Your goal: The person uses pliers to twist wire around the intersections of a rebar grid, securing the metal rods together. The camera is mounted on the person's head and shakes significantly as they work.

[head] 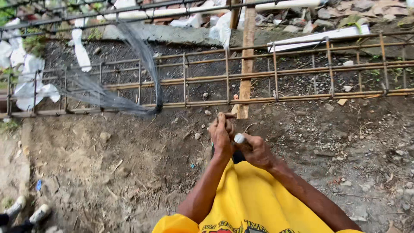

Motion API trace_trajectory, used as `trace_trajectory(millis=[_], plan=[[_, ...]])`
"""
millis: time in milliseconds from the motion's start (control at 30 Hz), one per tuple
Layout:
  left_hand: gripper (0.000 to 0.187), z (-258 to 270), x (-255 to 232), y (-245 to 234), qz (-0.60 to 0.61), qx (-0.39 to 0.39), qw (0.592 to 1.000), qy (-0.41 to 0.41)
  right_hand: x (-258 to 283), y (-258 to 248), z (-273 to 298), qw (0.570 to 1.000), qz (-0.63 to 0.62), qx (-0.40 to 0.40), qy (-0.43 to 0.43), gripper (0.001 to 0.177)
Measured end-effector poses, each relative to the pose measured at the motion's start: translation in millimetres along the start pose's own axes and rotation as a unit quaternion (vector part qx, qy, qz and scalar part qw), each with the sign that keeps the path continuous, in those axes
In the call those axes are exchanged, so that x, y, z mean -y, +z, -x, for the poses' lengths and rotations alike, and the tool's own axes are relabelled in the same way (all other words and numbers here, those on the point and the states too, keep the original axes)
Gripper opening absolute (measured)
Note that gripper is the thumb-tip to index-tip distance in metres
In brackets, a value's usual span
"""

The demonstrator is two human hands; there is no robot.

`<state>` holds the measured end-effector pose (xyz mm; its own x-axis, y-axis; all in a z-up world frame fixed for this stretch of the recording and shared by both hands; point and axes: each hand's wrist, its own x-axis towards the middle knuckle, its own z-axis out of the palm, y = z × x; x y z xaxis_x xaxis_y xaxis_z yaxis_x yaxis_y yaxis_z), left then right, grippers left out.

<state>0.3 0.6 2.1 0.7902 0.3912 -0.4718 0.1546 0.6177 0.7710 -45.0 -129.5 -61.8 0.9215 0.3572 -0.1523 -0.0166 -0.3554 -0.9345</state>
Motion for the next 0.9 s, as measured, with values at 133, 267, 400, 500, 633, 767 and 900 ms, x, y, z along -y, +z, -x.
trace_trajectory(millis=[133, 267, 400, 500, 633, 767, 900], plan=[[0.046, -4, 9, -27, -0.003, 0.004, 1.0, -0.027, -16, 4, 3, 0.999, -0.032, 0.002, 0.023, 0.019], [0.041, -19, 20, -68, -0.071, 0.032, 0.993, -0.093, 45, -6, 6, 0.998, 0.02, 0.057, -0.003, 0.026], [0.035, -34, 18, -91, -0.123, 0.061, 0.987, -0.087, 74, -6, 3, 0.987, 0.11, 0.121, 0.007, 0.032], [0.034, -54, 11, -110, -0.182, 0.097, 0.971, -0.124, 32, 15, 3, 0.99, 0.03, 0.121, 0.065, 0.02], [0.038, -65, -27, -128, -0.255, 0.148, 0.948, -0.12, 40, 36, -15, 0.993, 0.055, 0.088, 0.064, 0.014], [0.025, -101, -49, -158, -0.49, 0.051, 0.833, 0.252, 34, 61, -31, 0.985, 0.144, 0.033, 0.088, 0.025], [0.028, -133, -87, -149, -0.572, 0.064, 0.723, 0.381, 17, 93, -63, 0.976, 0.213, 0.026, 0.029, 0.029]])
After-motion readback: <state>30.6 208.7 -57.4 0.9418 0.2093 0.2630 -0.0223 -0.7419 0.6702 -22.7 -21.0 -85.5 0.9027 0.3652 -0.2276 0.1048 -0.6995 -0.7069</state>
